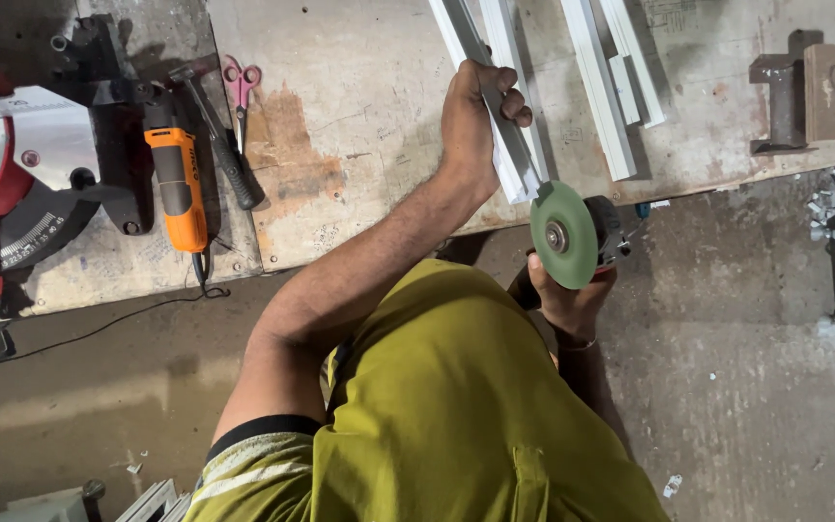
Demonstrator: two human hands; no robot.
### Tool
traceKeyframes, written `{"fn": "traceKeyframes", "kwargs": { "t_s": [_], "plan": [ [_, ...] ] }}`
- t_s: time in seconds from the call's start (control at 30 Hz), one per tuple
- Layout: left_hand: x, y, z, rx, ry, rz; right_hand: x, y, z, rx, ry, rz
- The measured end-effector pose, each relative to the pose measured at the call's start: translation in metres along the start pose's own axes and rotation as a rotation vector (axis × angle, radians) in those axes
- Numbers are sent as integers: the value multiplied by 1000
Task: The recorder is cutting aluminum profiles using an angle grinder and then assembling the frame components using a mallet.
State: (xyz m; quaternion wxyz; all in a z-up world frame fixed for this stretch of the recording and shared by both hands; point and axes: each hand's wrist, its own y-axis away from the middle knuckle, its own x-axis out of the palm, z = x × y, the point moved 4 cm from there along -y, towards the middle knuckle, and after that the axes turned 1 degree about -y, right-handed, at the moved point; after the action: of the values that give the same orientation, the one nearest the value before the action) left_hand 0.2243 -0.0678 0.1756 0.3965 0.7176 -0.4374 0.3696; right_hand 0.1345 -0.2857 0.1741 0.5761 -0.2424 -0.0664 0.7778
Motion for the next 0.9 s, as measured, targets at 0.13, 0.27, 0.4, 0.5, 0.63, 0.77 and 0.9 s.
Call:
{"fn": "traceKeyframes", "kwargs": {
  "t_s": [0.13,0.27,0.4,0.5,0.63,0.77,0.9],
  "plan": [
    [-2,2,3,8,-27,-17,-5,7,-13,19,-2,5],
    [3,4,-1,4,-23,-13,-1,2,-6,23,-12,7],
    [8,5,-5,-5,-11,-10,-1,2,-7,13,-26,12],
    [2,5,-3,1,-19,-11,0,2,-7,15,-18,15],
    [-3,5,-1,2,-45,-14,2,-2,1,19,-10,28],
    [-9,3,-1,7,-43,-4,4,-2,-1,11,-22,42],
    [-19,1,-1,-3,8,74,-17,33,-56,5,28,55]
  ]
}}
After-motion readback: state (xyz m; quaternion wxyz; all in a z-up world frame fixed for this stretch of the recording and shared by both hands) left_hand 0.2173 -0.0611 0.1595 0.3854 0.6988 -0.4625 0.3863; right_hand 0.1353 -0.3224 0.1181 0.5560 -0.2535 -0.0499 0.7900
